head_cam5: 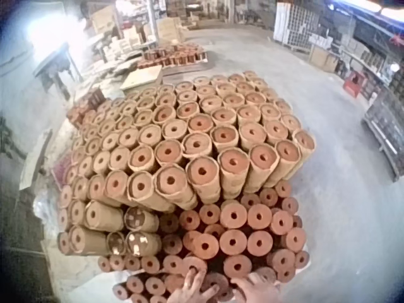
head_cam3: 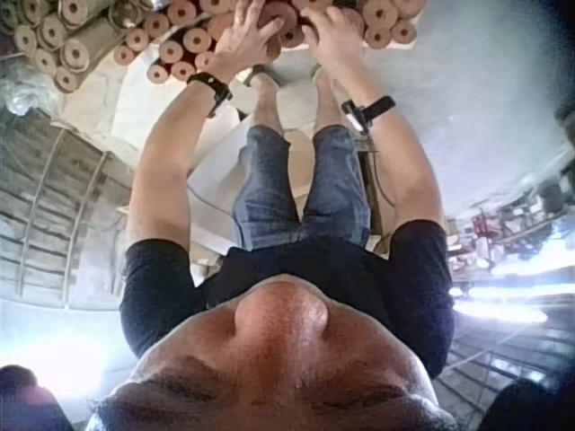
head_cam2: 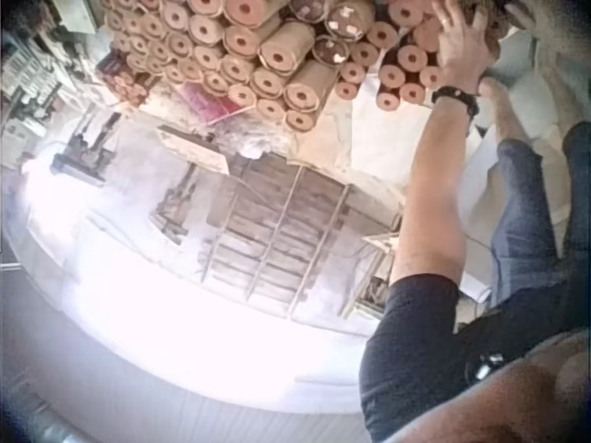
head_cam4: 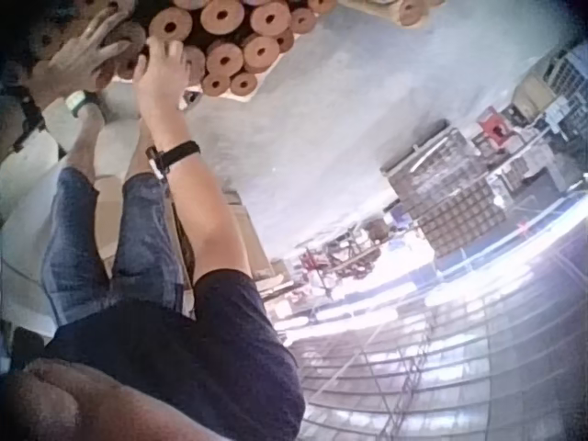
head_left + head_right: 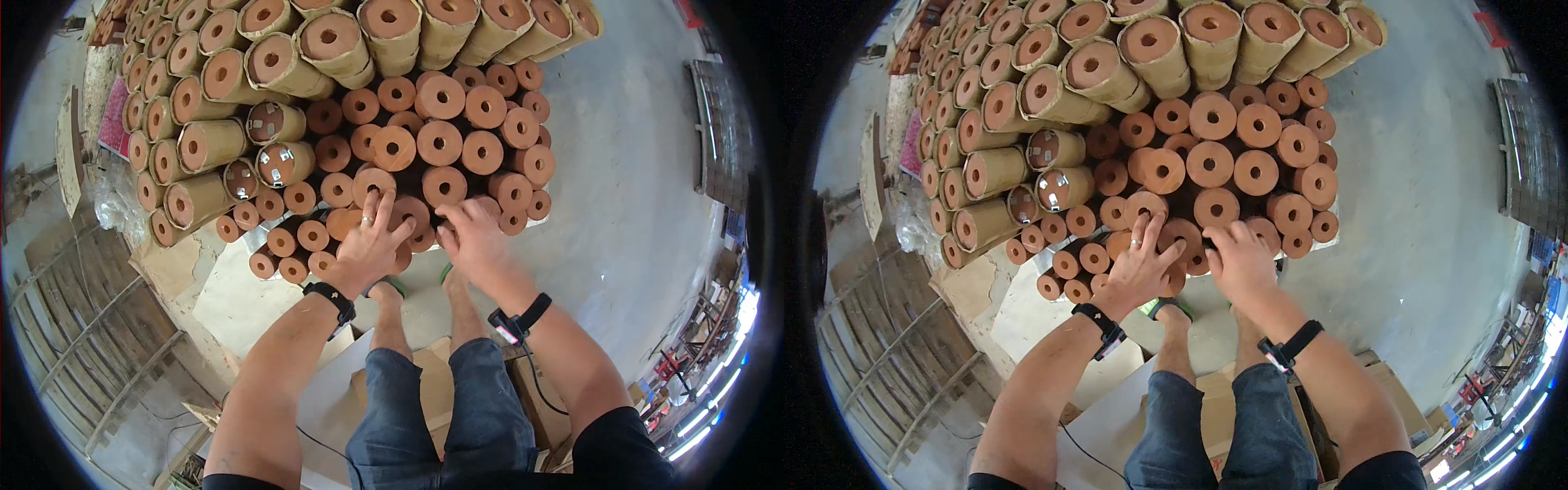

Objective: Stacking and organizing cylindrical wooden furniture components on the floor of a workshop.

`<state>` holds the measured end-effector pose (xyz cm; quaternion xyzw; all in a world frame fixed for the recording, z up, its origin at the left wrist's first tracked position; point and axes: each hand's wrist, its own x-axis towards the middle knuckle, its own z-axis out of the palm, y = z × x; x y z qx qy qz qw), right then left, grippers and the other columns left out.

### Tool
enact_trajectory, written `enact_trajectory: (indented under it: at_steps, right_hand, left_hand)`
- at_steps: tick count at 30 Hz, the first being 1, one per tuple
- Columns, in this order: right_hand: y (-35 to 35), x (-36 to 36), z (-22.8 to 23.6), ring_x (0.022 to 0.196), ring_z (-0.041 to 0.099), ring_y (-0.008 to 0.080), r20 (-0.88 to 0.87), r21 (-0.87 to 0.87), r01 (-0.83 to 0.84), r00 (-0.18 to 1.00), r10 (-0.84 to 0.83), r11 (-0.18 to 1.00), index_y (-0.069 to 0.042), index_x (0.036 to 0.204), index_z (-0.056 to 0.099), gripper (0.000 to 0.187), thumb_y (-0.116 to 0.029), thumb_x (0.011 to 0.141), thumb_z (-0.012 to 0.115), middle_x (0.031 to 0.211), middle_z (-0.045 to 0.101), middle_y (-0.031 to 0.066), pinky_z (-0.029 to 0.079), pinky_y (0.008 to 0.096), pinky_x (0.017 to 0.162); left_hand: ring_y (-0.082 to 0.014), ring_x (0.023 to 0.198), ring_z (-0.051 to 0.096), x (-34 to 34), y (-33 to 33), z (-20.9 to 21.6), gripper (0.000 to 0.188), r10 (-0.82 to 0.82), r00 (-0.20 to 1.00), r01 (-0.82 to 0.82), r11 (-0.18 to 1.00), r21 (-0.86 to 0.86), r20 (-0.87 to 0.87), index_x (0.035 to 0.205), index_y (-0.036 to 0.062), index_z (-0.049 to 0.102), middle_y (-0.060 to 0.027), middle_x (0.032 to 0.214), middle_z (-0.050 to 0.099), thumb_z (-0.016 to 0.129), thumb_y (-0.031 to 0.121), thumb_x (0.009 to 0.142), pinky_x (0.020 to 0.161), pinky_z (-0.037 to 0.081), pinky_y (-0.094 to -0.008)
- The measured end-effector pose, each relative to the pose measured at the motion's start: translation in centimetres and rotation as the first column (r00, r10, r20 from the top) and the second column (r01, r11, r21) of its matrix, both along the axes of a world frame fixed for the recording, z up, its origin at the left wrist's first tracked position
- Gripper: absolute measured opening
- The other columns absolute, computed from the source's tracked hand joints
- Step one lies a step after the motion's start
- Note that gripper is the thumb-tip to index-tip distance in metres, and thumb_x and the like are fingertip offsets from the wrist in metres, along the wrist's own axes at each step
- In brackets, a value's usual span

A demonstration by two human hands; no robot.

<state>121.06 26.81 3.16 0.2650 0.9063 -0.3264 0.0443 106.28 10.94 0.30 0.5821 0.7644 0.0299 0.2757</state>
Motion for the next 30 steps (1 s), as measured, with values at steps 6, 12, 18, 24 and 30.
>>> enact_trajectory:
  at_steps: [6, 12, 18, 24, 30]
  right_hand:
    - [-0.1, -2.9, -0.7, 0.097, 0.059, 0.0315, 0.006, 0.086, 0.05, 0.999, -0.051, 0.995, -0.015, 0.116, 0.062, 0.032, -0.015, 0.085, 0.066, 0.101, 0.056, 0.0104, 0.048, 0.0446, 0.081]
    - [-0.6, -2.9, 0.2, 0.101, 0.058, 0.0314, -0.025, 0.108, 0.146, 0.989, -0.144, 0.983, -0.015, 0.109, 0.063, 0.027, -0.015, 0.083, 0.068, 0.102, 0.056, 0.0104, 0.048, 0.0448, 0.084]
    - [0.8, 6.7, -0.4, 0.104, 0.058, 0.0352, 0.286, -0.065, 0.562, 0.803, -0.524, 0.825, -0.016, 0.117, 0.056, 0.035, -0.017, 0.085, 0.069, 0.111, 0.054, 0.011, 0.051, 0.048, 0.083]
    - [-0.8, 2.9, -2.1, 0.108, 0.057, 0.0417, 0.273, 0.048, 0.745, 0.631, -0.727, 0.665, -0.016, 0.133, 0.037, 0.061, -0.022, 0.084, 0.072, 0.12, 0.047, 0.0208, 0.051, 0.0516, 0.084]
    - [-1.0, 2.9, -6.4, 0.107, 0.054, 0.0494, 0.061, 0.004, 0.828, 0.56, -0.826, 0.561, -0.018, 0.148, 0.021, 0.08, -0.022, 0.084, 0.068, 0.128, 0.039, 0.0306, 0.047, 0.0526, 0.093]
  left_hand:
    - [-0.0469, 0.142, 0.024, 0.7, 0.8, -0.1, 0.049, 0.005, 1.0, -0.005, 0.999, -0.054, 0.0, 0.124, 0.0187, 0.061, -0.0222, 0.156, 0.018, 0.071, 0.015, 0.076, 0.083, 0.06, -0.0403]
    - [-0.0475, 0.144, 0.02, 0.6, -0.3, -0.3, 0.034, 0.086, 0.996, -0.086, 0.996, -0.014, 0.027, 0.112, 0.012, 0.065, -0.023, 0.158, 0.012, 0.069, 0.013, 0.078, 0.09, 0.058, -0.0438]
    - [-0.0522, 0.143, 0.015, -0.2, -3.6, 3.5, 0.047, 0.197, 0.975, -0.193, 0.98, -0.051, 0.104, 0.112, 0.0089, 0.064, -0.0236, 0.159, 0.008, 0.071, 0.002, 0.066, 0.091, 0.056, -0.0478]
    - [-0.0543, 0.142, 0.013, -1.9, -6.8, 3.7, 0.061, 0.386, 0.922, -0.385, 0.904, -0.185, -0.032, 0.119, 0.0098, 0.06, -0.0234, 0.16, 0.0, 0.078, 0.006, 0.062, 0.096, 0.052, -0.0514]
    - [-0.0537, 0.142, 0.011, -1.8, -7.3, 0.7, 0.064, 0.456, 0.884, -0.468, 0.854, -0.229, -0.105, 0.123, 0.0073, 0.054, -0.0236, 0.159, -0.003, 0.076, 0.005, 0.063, 0.093, 0.055, -0.0485]
